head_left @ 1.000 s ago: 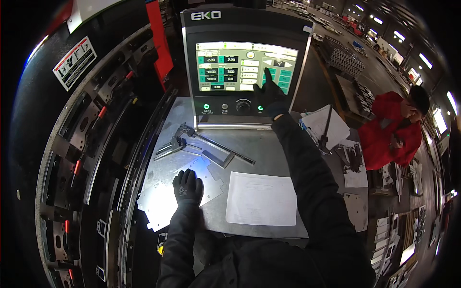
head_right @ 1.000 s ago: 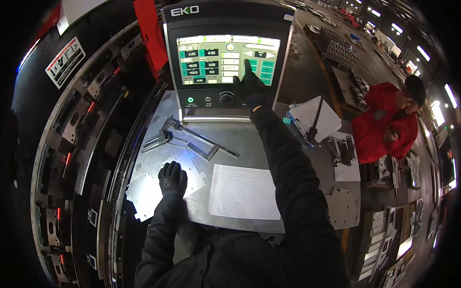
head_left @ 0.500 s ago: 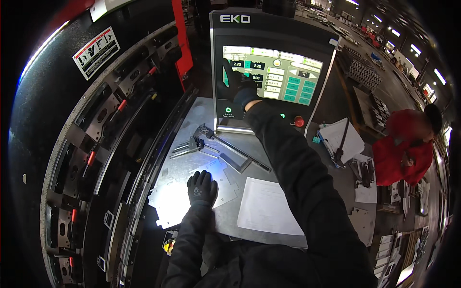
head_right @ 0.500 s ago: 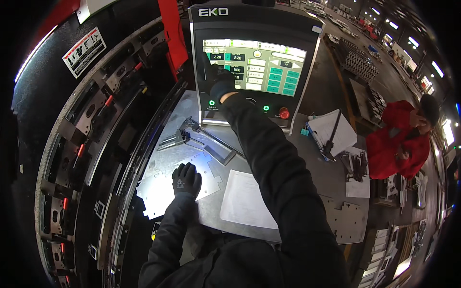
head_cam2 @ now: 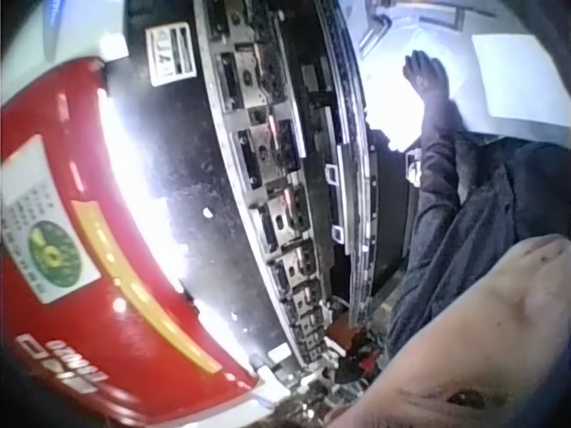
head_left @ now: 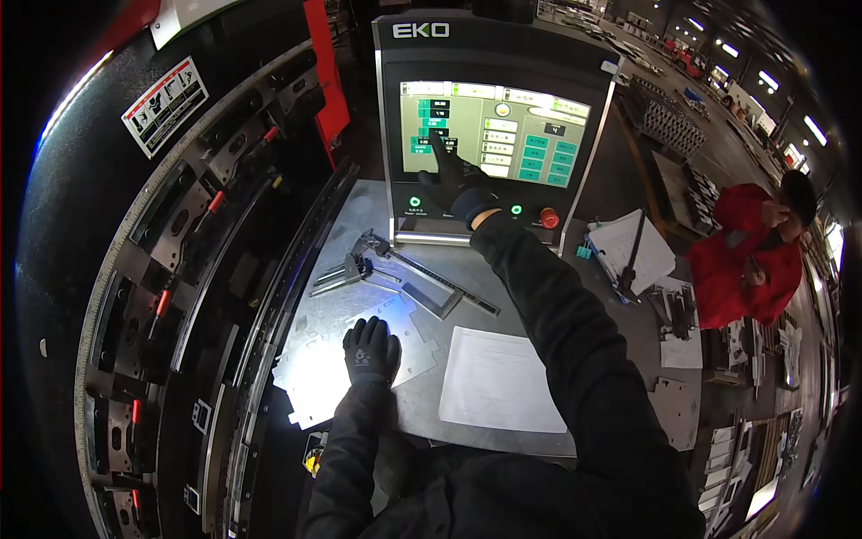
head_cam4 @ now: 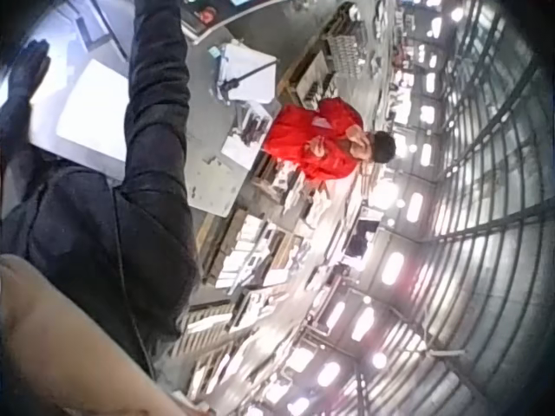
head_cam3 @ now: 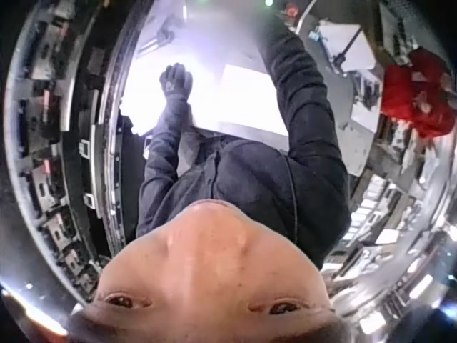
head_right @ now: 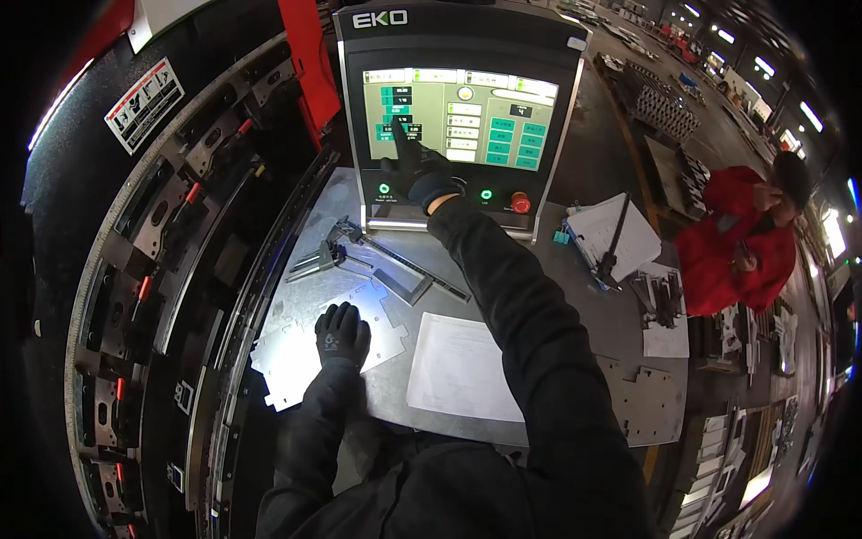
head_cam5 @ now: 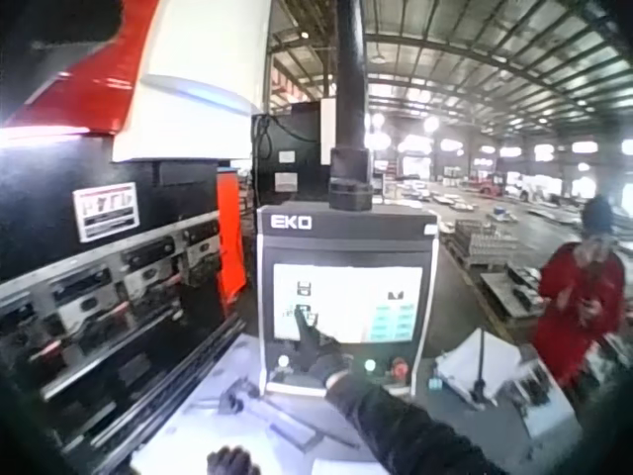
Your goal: Operate and program an industrial CNC machine using a touchscreen interface.
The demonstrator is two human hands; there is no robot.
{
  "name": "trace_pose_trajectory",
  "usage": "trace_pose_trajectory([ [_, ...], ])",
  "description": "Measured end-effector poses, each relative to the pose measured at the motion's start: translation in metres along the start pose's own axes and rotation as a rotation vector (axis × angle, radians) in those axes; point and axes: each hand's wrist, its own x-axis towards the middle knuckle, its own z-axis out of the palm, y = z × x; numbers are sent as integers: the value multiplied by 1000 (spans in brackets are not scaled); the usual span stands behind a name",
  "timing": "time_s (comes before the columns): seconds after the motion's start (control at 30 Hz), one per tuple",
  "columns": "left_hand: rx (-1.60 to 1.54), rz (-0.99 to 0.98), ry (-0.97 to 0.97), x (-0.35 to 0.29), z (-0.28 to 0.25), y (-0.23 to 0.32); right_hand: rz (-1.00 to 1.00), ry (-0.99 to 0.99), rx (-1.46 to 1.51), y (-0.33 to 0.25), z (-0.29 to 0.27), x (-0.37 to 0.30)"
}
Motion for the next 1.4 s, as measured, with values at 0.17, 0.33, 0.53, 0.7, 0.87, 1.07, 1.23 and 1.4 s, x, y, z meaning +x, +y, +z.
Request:
trace_pose_trajectory([
  [0.17,10,-4,1,-2,4,-2,38,44,12,11,-10,2],
  [0.33,2,5,4,0,-1,1,71,-16,-62,-14,-33,22],
  [0.53,5,-3,2,6,-6,2,11,30,-12,-19,-16,14],
  [0.7,14,46,78,-1,1,-2,-2,8,100,7,0,-27],
  [0.87,-7,17,-4,0,3,-5,38,163,76,74,2,-65],
  [1.07,40,35,-3,3,-6,-2,115,254,-33,126,-23,-92],
  [1.23,42,103,106,4,-1,0,200,238,-17,148,-28,-84],
  [1.4,31,103,110,5,-2,-3,211,241,-23,148,-25,-79],
])
